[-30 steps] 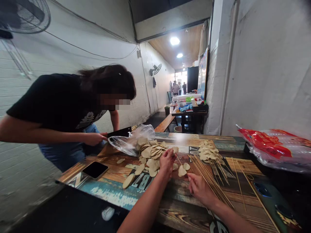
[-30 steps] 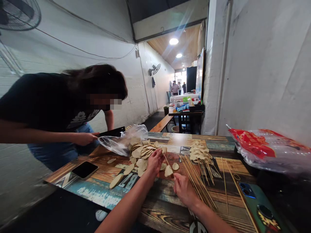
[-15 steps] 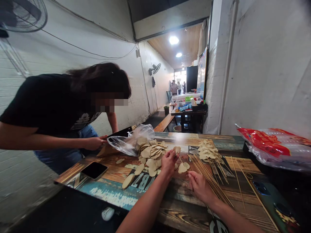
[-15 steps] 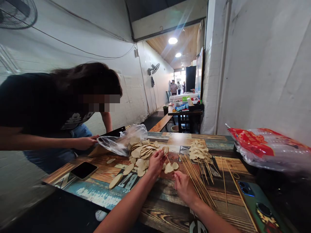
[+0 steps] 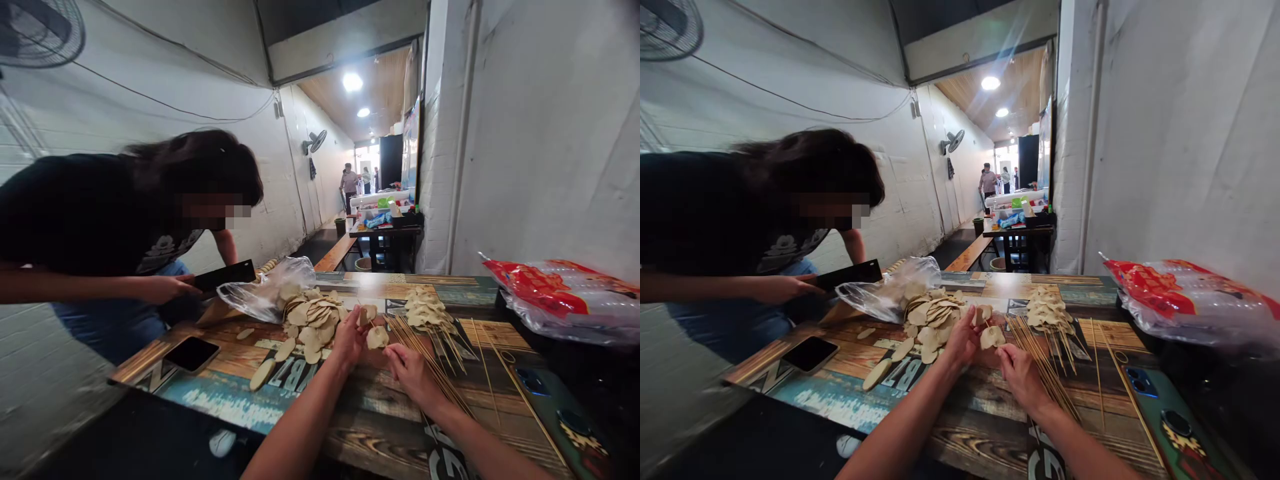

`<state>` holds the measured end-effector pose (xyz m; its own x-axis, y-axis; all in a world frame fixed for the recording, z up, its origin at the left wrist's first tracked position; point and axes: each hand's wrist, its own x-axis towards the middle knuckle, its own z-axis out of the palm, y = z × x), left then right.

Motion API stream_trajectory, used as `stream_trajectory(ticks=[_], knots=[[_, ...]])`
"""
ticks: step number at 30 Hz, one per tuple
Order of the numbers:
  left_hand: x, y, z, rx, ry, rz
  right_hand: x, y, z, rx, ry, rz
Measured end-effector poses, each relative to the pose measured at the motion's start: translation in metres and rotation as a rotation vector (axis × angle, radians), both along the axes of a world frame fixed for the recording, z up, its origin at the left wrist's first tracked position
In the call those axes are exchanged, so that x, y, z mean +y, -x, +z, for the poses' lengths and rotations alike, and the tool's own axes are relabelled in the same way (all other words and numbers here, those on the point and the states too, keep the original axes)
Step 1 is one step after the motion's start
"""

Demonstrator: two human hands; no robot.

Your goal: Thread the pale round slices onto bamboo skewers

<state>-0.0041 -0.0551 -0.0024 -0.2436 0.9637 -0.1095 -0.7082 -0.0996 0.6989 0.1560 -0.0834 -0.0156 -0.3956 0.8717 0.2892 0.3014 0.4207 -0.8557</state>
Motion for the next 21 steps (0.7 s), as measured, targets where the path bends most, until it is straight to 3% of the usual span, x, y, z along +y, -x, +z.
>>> stream_trajectory(ticks=[6,15,18,19,21], knots=[[-0.004,0.003,0.004,0.058,-0.023,0.034,0.0,0.0,0.0,-0.036,-0.023,-0.008],[-0.005,-0.016,0.003,0.098,-0.011,-0.013,0.011,-0.001,-0.01,-0.025,-0.074,-0.091],[-0.003,0.004,0.011,0.125,0.05,0.117,0.017,-0.005,-0.008,-0.006,-0.073,-0.125],[-0.004,0.015,0.014,0.201,0.043,0.188,0.019,-0.006,-0.007,0.002,-0.07,-0.144],[-0.008,0.036,0.019,0.531,0.041,0.316,0.023,-0.009,-0.006,0.017,-0.063,-0.184]])
